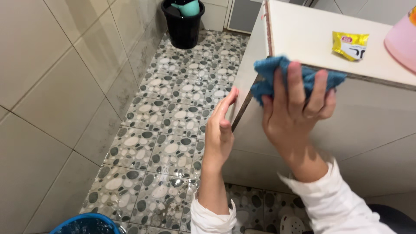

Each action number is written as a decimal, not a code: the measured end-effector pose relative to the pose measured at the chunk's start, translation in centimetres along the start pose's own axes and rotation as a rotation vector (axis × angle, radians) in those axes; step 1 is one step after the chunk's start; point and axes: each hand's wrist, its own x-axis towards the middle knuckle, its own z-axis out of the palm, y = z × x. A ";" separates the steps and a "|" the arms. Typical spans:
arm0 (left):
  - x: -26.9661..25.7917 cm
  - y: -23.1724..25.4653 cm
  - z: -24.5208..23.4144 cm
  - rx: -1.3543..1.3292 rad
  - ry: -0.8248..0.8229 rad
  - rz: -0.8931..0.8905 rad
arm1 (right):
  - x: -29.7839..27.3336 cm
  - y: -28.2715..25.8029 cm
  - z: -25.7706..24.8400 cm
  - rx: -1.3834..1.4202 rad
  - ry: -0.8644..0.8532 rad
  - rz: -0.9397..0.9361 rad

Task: The person cleans a white cabinet and tiled walls in a bathroom using a blue cloth. They rinse the cloth in a blue bucket, wipe the cabinet and walls, and then clean a round mirror.

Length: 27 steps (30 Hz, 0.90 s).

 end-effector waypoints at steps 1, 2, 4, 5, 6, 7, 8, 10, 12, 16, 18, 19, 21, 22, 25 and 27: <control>0.0 0.4 -0.1 0.051 0.000 0.016 | -0.8 -0.5 -0.5 0.076 -0.009 -0.003; 0.0 0.7 -0.1 0.055 0.004 0.018 | -1.7 -0.9 -0.9 0.148 -0.019 -0.005; -0.1 1.2 0.0 0.062 0.011 0.023 | -3.1 -1.4 -1.4 0.124 0.022 -0.098; -0.2 1.3 0.2 0.096 0.017 0.032 | -3.4 -1.5 -1.5 0.109 0.042 -0.144; -0.2 1.4 0.5 0.129 0.029 0.043 | -3.1 -1.1 -1.5 0.103 0.048 -0.130; -0.3 1.5 0.7 0.162 0.042 0.054 | -2.6 -0.5 -1.4 0.098 0.055 -0.117; -0.3 1.6 0.9 0.183 0.048 0.064 | -2.0 -0.1 -1.3 0.092 0.058 -0.105; -0.4 1.7 1.1 0.227 0.062 0.081 | -0.8 -0.5 -0.6 0.124 0.048 -0.036; -0.3 1.9 1.2 0.261 0.051 0.093 | -1.1 -0.8 -0.5 0.142 0.015 -0.014; -0.5 2.4 1.3 0.259 0.048 0.096 | -5.0 -0.9 -1.3 0.093 -0.008 -0.129; -0.7 2.6 1.5 0.281 0.055 0.076 | -5.3 0.9 -1.0 0.081 -0.018 -0.117; -0.8 2.7 1.6 0.291 0.059 0.065 | -4.8 2.4 -0.8 0.093 -0.045 -0.059; -0.6 2.7 1.9 0.314 0.079 0.086 | -2.9 4.2 -0.1 0.143 -0.037 0.025; -0.7 2.7 2.0 0.327 0.084 0.089 | -2.1 4.2 0.2 0.185 -0.012 0.059; -0.6 2.9 1.9 0.291 0.080 0.064 | -2.7 4.1 -0.7 0.229 -0.033 0.086; -0.6 3.1 2.0 0.298 0.082 0.056 | -4.0 3.9 -1.8 0.203 -0.054 0.073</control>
